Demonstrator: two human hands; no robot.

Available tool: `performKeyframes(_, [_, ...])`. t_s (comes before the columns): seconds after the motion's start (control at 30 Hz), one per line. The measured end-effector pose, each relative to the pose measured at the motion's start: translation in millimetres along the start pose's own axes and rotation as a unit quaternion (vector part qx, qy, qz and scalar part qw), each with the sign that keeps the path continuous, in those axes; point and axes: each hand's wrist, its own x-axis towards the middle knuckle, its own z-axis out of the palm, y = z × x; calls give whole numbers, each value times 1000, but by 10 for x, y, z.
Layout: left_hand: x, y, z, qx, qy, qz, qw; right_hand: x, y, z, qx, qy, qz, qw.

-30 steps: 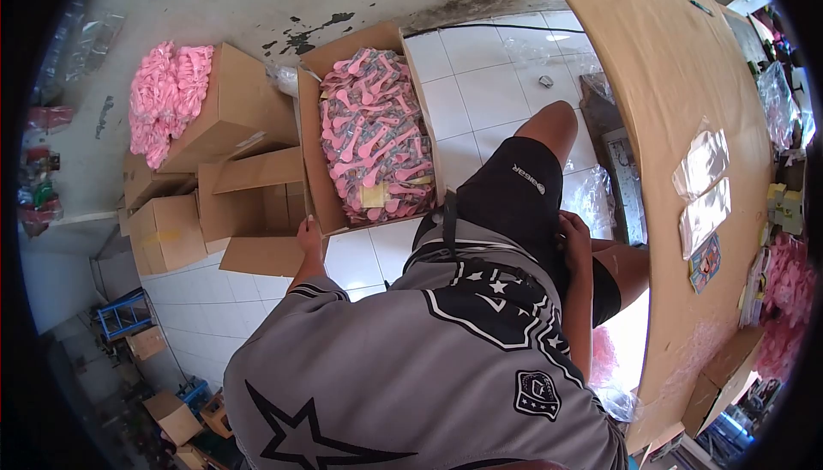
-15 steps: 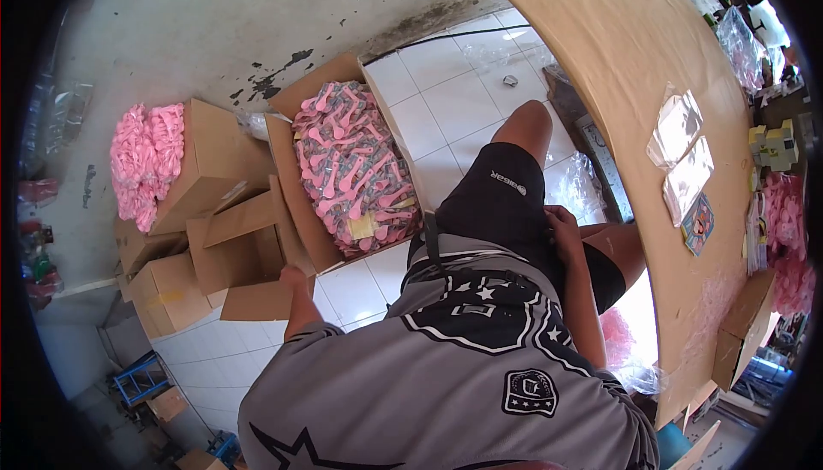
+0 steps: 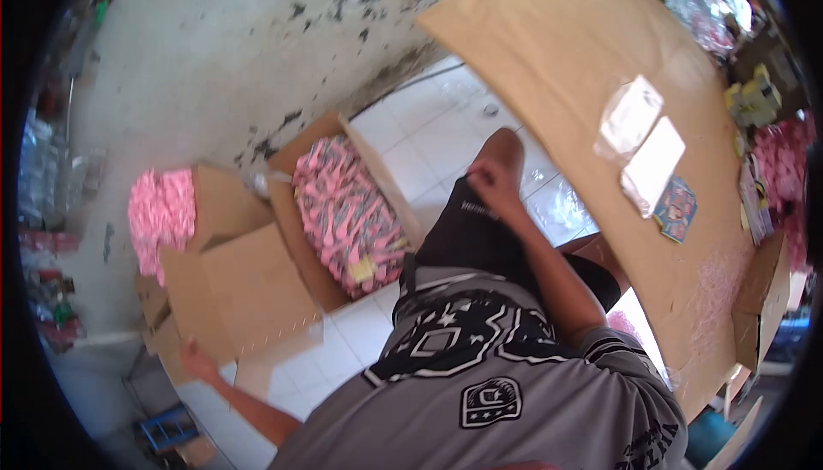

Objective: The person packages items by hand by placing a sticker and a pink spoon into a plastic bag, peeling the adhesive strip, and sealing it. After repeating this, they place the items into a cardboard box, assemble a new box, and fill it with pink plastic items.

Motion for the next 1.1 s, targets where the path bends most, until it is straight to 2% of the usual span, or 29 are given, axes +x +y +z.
performKeyframes(0.03, [221,479,-432,68,-30,-89,993,7,-304,32,-43,-32,-2,999])
performKeyframes(0.07, [354,692,-718,64,12,-70,995,59,-332,172,-13,-97,61,993])
performKeyframes(0.1, [525,679,-944,65,0,-88,994,72,-221,402,-13,-123,26,992])
performKeyframes(0.13, [688,533,-1101,46,-8,-68,997,38,-285,551,42,-151,3,988])
performKeyframes(0.17, [865,388,-1199,1,-20,-145,989,51,-294,725,60,-209,-30,976])
performKeyframes(0.2, [953,1267,-1654,245,10,-108,963,89,-72,1057,94,-270,-29,958])
performKeyframes(0.23, [1026,1750,-1892,227,65,-46,971,90,-232,1111,84,-338,-43,936])
performKeyframes(0.27, [1091,2070,-2074,213,122,10,969,106,-325,1221,61,-364,-79,926])
performKeyframes(0.3, [1162,2346,-2232,169,127,12,977,157,-416,1332,38,-395,-116,911])
performKeyframes(0.37, [1287,2781,-2510,95,135,7,986,266,-873,1403,40,-476,-47,877])
performKeyframes(0.47, [1511,3217,-2762,58,168,80,981,324,-1395,1538,225,-484,62,843])
performKeyframes(0.53, [1679,3548,-2913,67,170,96,978,322,-1808,1480,278,-462,116,834])
performKeyframes(0.57, [1879,3295,-2934,7,92,53,994,343,-2008,1440,304,-449,144,828])
performKeyframes(0.6, [1988,3218,-2920,-23,70,41,996,373,-2157,1396,345,-455,156,806])
performKeyframes(0.63, [2096,3157,-2907,-51,49,27,997,402,-2274,1344,384,-458,170,783])
performKeyframes(0.67, [2185,3302,-2843,-44,82,49,994,439,-2362,1284,423,-459,185,759])
performKeyframes(0.8, [2635,3609,-2677,-103,102,120,982,624,-2426,1056,561,-420,139,700])
performKeyframes(0.87, [2798,3894,-2564,-147,92,177,969,703,-2338,1060,590,-379,137,700])
performKeyframes(0.97, [3033,4143,-2302,-220,64,150,962,796,-2128,1137,615,-318,133,709])
performKeyframes(1.1, [3070,4381,-1954,-285,36,208,935,760,-1913,1007,620,-247,84,740])
